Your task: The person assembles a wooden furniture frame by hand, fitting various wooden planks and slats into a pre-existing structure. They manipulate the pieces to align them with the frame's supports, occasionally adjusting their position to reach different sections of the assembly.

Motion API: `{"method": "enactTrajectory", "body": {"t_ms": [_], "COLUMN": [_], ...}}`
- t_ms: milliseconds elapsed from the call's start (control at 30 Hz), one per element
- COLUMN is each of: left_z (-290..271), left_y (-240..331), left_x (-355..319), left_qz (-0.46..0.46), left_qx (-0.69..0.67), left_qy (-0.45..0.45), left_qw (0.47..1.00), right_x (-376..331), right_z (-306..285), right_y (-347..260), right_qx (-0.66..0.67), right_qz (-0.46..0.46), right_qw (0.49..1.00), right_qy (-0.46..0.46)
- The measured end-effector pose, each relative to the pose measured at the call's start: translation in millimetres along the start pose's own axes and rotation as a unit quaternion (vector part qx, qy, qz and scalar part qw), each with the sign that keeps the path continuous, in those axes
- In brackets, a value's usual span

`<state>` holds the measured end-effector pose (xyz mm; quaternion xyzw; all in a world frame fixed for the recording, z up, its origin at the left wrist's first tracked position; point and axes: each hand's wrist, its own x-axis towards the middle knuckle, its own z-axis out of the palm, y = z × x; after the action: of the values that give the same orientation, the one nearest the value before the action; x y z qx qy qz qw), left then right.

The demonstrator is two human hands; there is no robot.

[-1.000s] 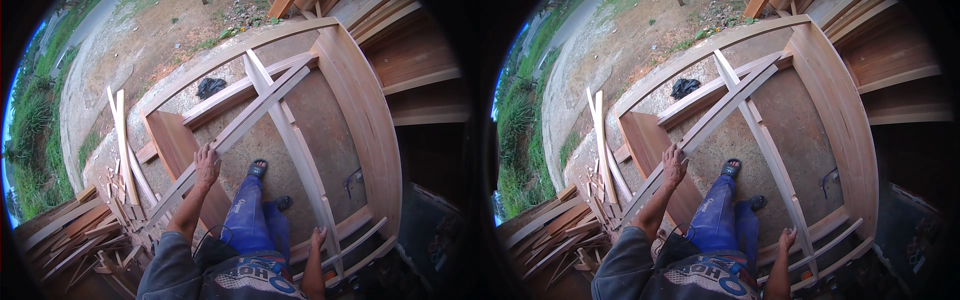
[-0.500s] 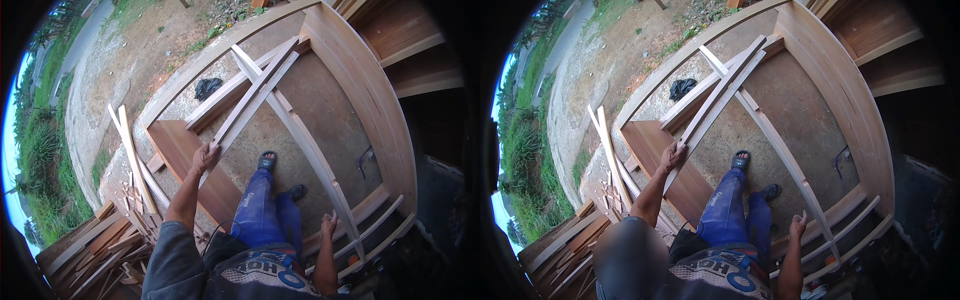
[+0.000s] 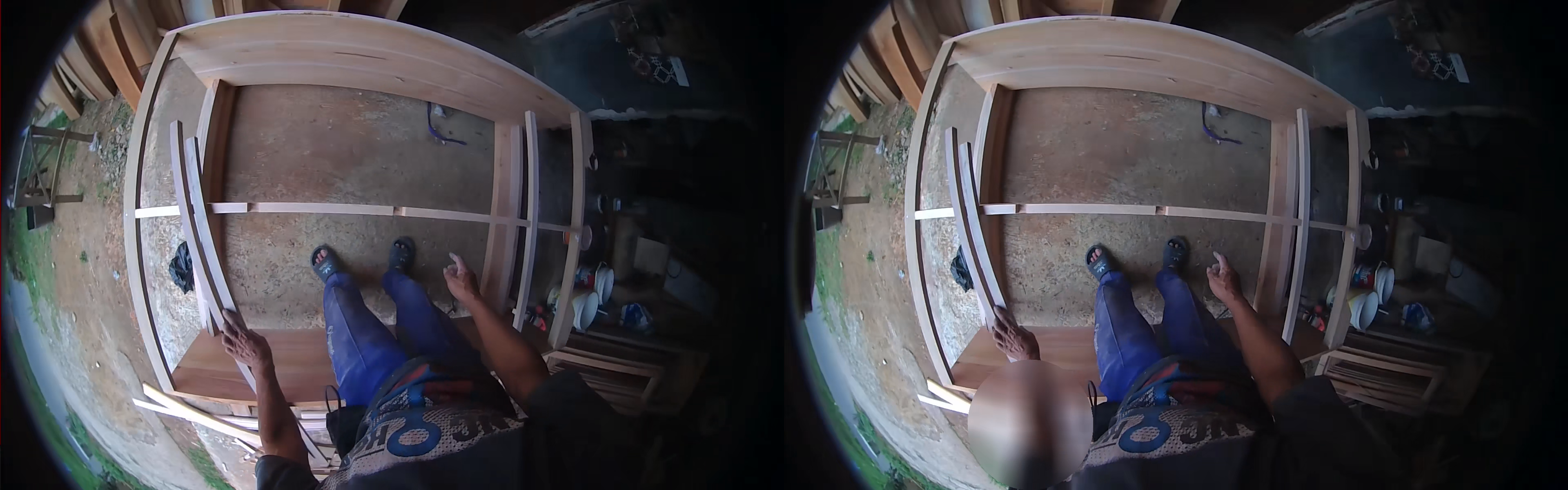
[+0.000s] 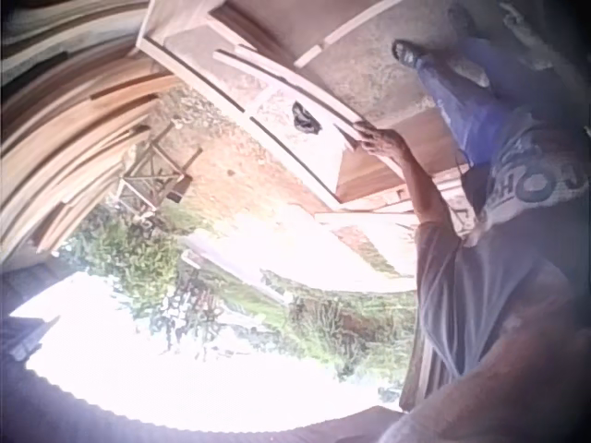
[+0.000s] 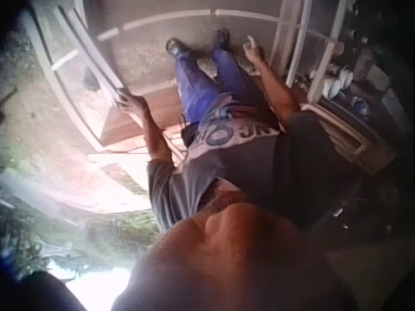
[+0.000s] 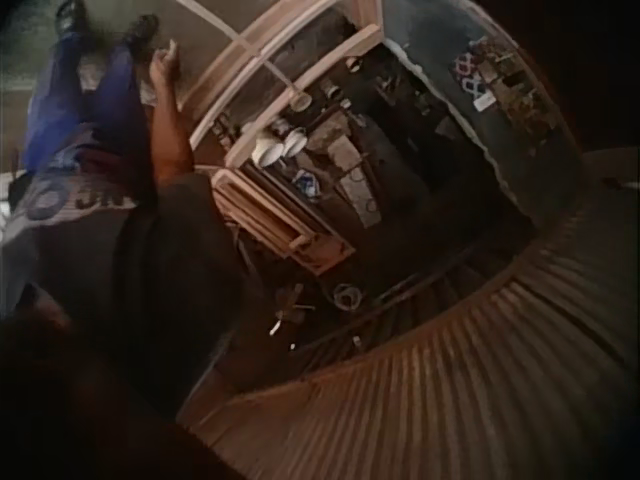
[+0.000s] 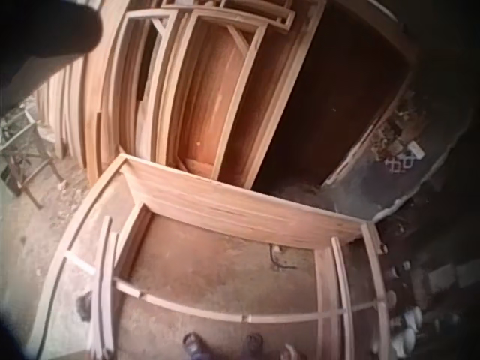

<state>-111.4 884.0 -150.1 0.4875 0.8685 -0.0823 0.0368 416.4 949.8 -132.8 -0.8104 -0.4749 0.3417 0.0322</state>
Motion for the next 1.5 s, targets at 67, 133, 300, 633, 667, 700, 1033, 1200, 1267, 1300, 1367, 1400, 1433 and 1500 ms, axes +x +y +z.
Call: {"method": "enactTrajectory", "body": {"t_ms": [67, 133, 300, 633, 667, 700, 1033, 1200, 1267, 1300, 1367, 1400, 1433, 1500], "left_z": [-3, -3, -8, -114, -132, -150, -175, -188, -186, -187, -181, -179, -190, -191], "left_y": [2, 11, 13, 148, 166, 186, 324, 379, 393, 399, 417, 430, 452, 455], "left_x": [11, 13, 10, -34, -38, -45, -77, -84, -76, -70, -56, -52, -56, -45], "left_qz": [0.033, 0.064, 0.084, 0.112, 0.093, 0.087, 0.122, 0.095, 0.084, 0.097, 0.142, 0.169, 0.184, 0.242], "left_qx": [-0.027, -0.042, -0.107, -0.447, -0.473, -0.524, -0.523, -0.509, -0.540, -0.528, -0.521, -0.517, -0.517, -0.535], "left_qy": [-0.016, 0.042, -0.079, -0.167, -0.209, -0.246, -0.531, -0.601, -0.635, -0.635, -0.599, -0.584, -0.562, -0.447], "left_qw": [0.999, 0.996, 0.988, 0.872, 0.851, 0.810, 0.655, 0.609, 0.546, 0.556, 0.591, 0.603, 0.619, 0.675], "right_x": [-5, -8, -16, 5, 11, 15, 13, -17, -18, -14, -3, 7, 11, 16], "right_z": [-10, -14, -47, -101, -101, -102, -94, -154, -166, -168, -172, -164, -157, -160], "right_y": [37, 79, 189, 277, 279, 284, 305, 276, 271, 279, 320, 347, 383, 411], "right_qx": [0.015, 0.019, -0.108, -0.060, -0.061, -0.053, 0.015, -0.007, -0.016, -0.024, -0.023, -0.020, -0.030, -0.070], "right_qz": [0.041, 0.073, 0.127, 0.294, 0.283, 0.286, 0.161, 0.118, 0.086, 0.078, 0.069, 0.065, 0.072, 0.087], "right_qw": [0.999, 0.996, 0.961, 0.932, 0.938, 0.939, 0.957, 0.956, 0.947, 0.941, 0.933, 0.926, 0.917, 0.907], "right_qy": [0.016, 0.056, 0.221, 0.203, 0.193, 0.183, 0.240, 0.268, 0.309, 0.330, 0.352, 0.371, 0.391, 0.407]}}
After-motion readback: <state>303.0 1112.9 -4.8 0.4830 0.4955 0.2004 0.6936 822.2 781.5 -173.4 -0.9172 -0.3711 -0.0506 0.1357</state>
